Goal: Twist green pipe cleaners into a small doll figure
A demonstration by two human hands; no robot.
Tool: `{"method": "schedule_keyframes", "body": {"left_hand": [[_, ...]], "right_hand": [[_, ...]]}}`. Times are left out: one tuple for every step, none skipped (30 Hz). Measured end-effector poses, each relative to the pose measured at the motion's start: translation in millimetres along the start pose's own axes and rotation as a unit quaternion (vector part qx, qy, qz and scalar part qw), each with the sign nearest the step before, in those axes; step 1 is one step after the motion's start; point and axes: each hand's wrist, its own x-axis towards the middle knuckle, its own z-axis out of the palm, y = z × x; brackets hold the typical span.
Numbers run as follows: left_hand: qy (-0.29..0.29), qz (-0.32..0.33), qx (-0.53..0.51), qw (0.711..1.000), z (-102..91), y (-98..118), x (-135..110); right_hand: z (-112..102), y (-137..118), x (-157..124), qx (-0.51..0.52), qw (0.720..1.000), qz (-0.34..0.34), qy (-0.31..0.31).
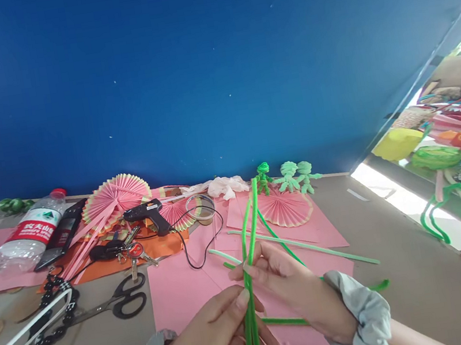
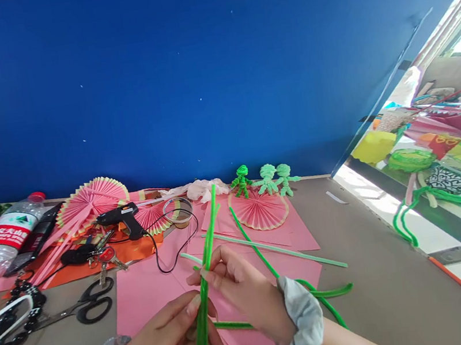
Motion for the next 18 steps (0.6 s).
{"method": "schedule_keyframes", "body": {"left_hand": [[0.000, 0.000, -0.014, 1.000, 0.3, -1.2, 0.8], [0.002, 0.002, -0.020, 1.000, 0.4, -2.4, 1.6], [0.006, 0.003, -0.018, 1.000, 0.4, -3.5, 2.1], [0.010, 0.003, -0.009, 1.000, 0.2, -4.5, 2.1], [0.010, 0.000, 0.006, 1.000, -0.1, -5.3, 1.7], [0.002, -0.011, 0.027, 1.000, -0.4, -6.0, 0.7], [-0.010, -0.028, 0.048, 0.998, -0.6, -6.5, -0.6], [-0.025, -0.045, 0.068, 0.996, -0.8, -6.7, -2.1], [-0.039, -0.058, 0.083, 0.994, -0.8, -6.8, -3.5], [-0.047, -0.064, 0.091, 0.993, -0.7, -6.8, -4.7], [-0.049, -0.060, 0.089, 0.993, -0.5, -6.5, -5.5], [-0.048, -0.048, 0.074, 0.995, -0.3, -6.1, -5.9], [-0.049, -0.034, 0.048, 0.997, -0.2, -5.5, -5.8], [-0.048, -0.021, 0.019, 0.998, -0.4, -4.8, -5.4], [-0.043, -0.011, -0.009, 0.999, -1.0, -4.1, -4.8], [-0.036, -0.005, -0.031, 0.999, -1.9, -3.5, -4.1], [-0.028, -0.004, -0.045, 0.999, -3.2, -3.1, -3.5], [-0.019, -0.008, -0.050, 0.999, -4.7, -2.9, -3.0]], "right_hand": [[1.8, 1.3, -0.1, -0.004, 1.000, -0.001, -0.008], [3.4, 1.3, -0.4, -0.007, 1.000, 0.002, -0.013], [4.6, -0.3, -1.0, -0.011, 1.000, 0.007, -0.008], [5.0, -3.5, -1.7, -0.016, 1.000, 0.010, 0.008], [4.5, -8.1, -2.5, -0.023, 0.999, 0.008, 0.032], [3.1, -13.4, -3.1, -0.031, 0.998, 0.002, 0.058], [0.8, -18.8, -3.4, -0.039, 0.996, -0.010, 0.082], [-1.8, -23.6, -3.6, -0.046, 0.994, -0.014, 0.095], [-4.4, -26.9, -3.4, -0.054, 0.994, -0.014, 0.091], [-6.3, -28.3, -3.1, -0.059, 0.995, -0.016, 0.084], [-7.3, -27.5, -2.8, -0.063, 0.995, -0.018, 0.073], [-7.1, -24.7, -2.5, -0.072, 0.995, -0.023, 0.063], [-5.7, -20.1, -2.4, -0.080, 0.995, -0.030, 0.054], [-3.3, -14.6, -2.6, -0.096, 0.994, -0.033, 0.039], [-0.3, -8.7, -3.1, -0.113, 0.993, -0.033, 0.022], [2.6, -3.2, -3.8, -0.120, 0.992, -0.025, -0.003], [5.1, 1.5, -4.6, -0.126, 0.992, -0.013, -0.019], [6.7, 4.8, -5.4, -0.127, 0.992, -0.004, -0.027]]}}
